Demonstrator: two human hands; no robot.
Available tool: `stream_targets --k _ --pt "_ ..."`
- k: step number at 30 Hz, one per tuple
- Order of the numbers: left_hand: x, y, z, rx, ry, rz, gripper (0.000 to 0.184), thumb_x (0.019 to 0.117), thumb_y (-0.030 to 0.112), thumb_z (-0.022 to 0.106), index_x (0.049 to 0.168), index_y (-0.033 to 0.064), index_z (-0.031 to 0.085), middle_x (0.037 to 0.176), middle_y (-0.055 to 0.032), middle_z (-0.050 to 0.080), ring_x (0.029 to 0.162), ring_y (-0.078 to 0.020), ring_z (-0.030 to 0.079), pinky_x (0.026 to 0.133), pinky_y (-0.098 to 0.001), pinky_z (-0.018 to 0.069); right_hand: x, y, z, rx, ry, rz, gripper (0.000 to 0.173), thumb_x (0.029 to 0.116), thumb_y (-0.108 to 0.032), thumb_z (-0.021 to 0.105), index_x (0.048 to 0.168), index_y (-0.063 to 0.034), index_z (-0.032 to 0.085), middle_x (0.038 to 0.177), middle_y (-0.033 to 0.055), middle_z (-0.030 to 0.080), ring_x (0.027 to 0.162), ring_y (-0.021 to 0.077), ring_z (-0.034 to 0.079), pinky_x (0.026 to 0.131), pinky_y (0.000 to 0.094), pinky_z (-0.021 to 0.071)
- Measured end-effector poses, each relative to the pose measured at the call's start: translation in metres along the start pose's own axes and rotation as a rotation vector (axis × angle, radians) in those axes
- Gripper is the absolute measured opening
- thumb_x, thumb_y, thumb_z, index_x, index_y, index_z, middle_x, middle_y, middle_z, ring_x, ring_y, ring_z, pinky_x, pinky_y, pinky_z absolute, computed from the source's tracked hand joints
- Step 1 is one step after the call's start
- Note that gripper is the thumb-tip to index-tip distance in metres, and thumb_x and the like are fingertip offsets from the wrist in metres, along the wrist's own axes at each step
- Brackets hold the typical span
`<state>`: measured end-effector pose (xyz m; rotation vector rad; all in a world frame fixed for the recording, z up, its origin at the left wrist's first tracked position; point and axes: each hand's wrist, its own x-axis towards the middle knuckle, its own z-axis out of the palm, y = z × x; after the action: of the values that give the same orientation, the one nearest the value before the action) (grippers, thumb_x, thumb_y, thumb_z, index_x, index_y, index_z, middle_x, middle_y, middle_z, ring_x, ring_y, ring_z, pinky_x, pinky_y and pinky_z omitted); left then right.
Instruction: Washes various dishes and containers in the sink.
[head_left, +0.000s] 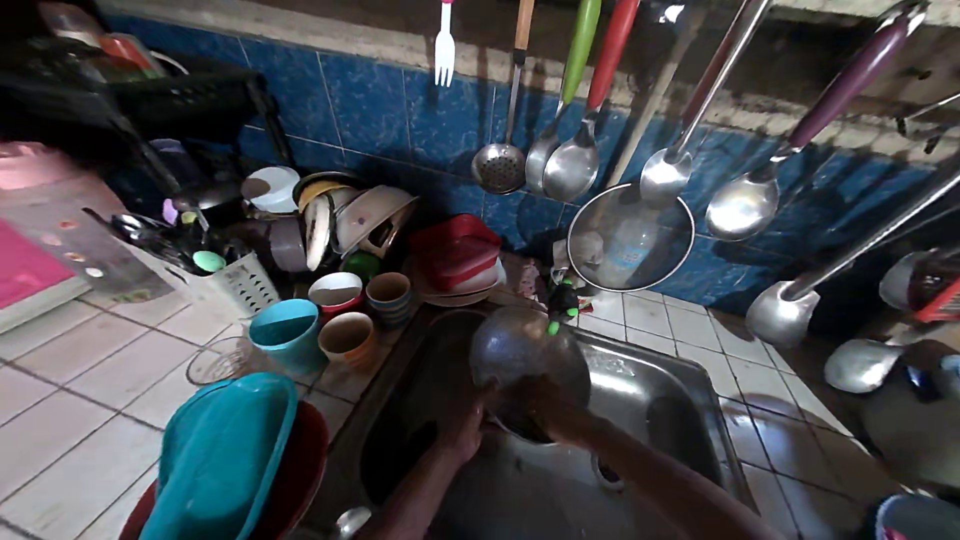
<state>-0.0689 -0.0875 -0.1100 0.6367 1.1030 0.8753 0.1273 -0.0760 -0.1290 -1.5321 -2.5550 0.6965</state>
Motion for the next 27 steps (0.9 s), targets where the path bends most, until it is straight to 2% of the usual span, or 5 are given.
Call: stream_targets --k 6,10,17,23,27 --pt "-0.029 0.003 0.026 0.041 -0.046 -0.111 0.04 0.1041 0.002 0.045 0.143 0.0008 0.038 0.102 -0.0166 0.06 0.076 -0.0241 0.066 0.062 -0.0382 0.0587 0.042 -0.003 -0.02 0.022 0.445 0.504 0.054 0.1049 -0.016 0.049 0.153 0.0062 0.038 0.157 0.0322 0.035 0.145 0.0447 0.039 0.117 0.0496 0.0367" --pt "-0.016 -0.003 0.023 0.0 -0.042 -0.101 0.022 0.105 0.003 0.042 0.124 -0.005 0.049 0.093 -0.014 0.061 0.073 -0.0199 0.065 0.064 -0.0349 0.058 0.038 -0.048 -0.01 0.487 0.243 0.22 0.05 0.1024 -0.01 0.057 0.148 0.0072 0.043 0.148 0.0294 0.048 0.137 0.0366 0.05 0.116 0.0451 0.0394" --pt "-0.038 0.045 0.0 0.467 -0.081 0.247 0.093 0.0987 0.0 0.056 0.165 0.0297 -0.002 0.156 -0.0223 0.04 0.108 -0.037 0.068 0.073 -0.051 0.0618 0.007 0.004 -0.004 -0.049 0.059 0.243 0.045 0.1042 -0.007 0.051 0.147 0.0045 0.048 0.153 0.0301 0.044 0.14 0.0445 0.046 0.115 0.0535 0.0392" --pt "-0.038 0.024 0.029 0.232 -0.085 -0.041 0.048 0.1012 -0.001 0.051 0.147 0.0007 0.035 0.111 -0.0193 0.059 0.081 -0.0259 0.068 0.064 -0.0395 0.0601 0.071 -0.023 -0.019 0.59 0.794 0.479 0.052 0.102 -0.015 0.059 0.144 0.0117 0.044 0.146 0.0322 0.048 0.136 0.0371 0.051 0.114 0.0417 0.0421" --pt "-0.014 0.002 0.016 0.023 -0.078 -0.102 0.03 0.1035 0.0 0.04 0.133 -0.0004 0.043 0.097 -0.0138 0.061 0.076 -0.0215 0.066 0.064 -0.0371 0.0585 0.051 -0.046 -0.006 0.813 0.314 0.184 0.036 0.1053 -0.012 0.052 0.134 0.0089 0.054 0.127 0.0237 0.062 0.117 0.0259 0.061 0.104 0.0396 0.0486"
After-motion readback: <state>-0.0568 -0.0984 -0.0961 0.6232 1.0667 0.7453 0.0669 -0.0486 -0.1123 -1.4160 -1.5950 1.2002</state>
